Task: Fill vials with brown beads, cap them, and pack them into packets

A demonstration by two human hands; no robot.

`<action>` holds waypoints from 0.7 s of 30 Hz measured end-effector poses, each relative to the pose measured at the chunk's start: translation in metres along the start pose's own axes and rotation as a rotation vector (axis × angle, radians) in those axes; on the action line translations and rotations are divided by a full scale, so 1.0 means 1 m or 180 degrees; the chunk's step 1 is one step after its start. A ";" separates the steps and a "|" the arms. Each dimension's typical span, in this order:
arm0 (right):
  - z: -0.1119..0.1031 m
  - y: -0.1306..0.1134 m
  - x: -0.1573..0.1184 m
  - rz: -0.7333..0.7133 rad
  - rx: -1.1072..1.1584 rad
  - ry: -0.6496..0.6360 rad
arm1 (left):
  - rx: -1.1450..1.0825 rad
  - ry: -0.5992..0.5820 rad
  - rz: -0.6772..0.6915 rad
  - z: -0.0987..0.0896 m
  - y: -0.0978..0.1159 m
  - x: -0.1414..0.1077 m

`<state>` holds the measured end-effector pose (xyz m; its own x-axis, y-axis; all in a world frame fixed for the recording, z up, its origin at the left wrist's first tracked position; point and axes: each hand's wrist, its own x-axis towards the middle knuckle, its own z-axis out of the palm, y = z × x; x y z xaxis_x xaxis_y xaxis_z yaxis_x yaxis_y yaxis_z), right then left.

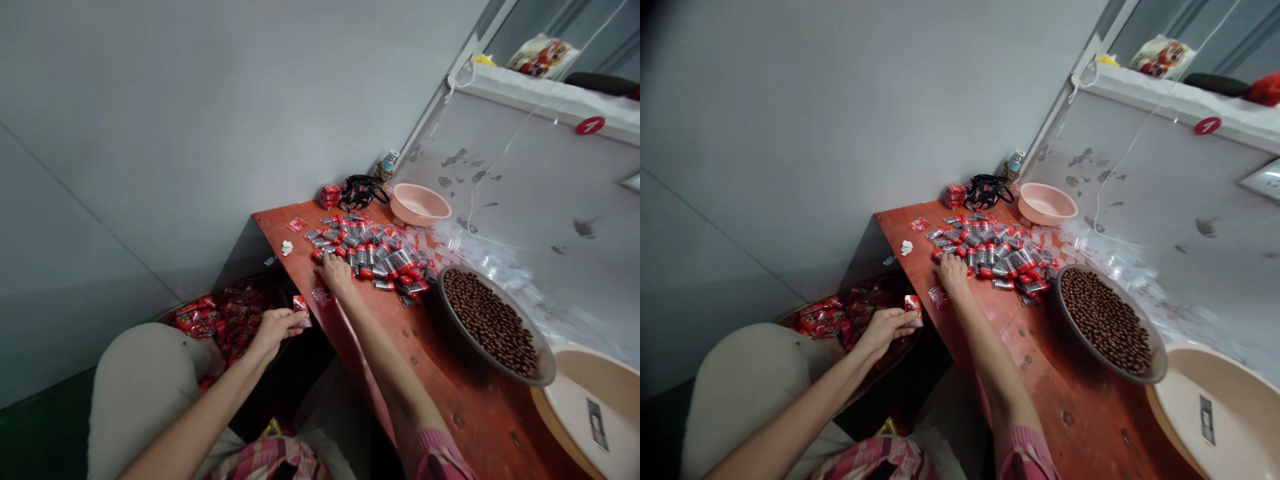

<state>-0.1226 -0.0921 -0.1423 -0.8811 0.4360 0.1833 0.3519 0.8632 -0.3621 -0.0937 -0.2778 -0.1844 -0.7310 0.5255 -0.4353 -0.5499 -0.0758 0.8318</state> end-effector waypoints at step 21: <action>0.017 -0.026 -0.176 0.0729 0.2768 0.0113 | -0.2309 0.0179 -0.0310 0.029 -0.001 -0.004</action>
<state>0.0184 -0.1956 -0.1811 -0.8035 0.5937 0.0445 0.1415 0.2630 -0.9544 -0.0785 -0.2557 -0.1732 -0.6740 0.5157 -0.5290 -0.7285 -0.5830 0.3598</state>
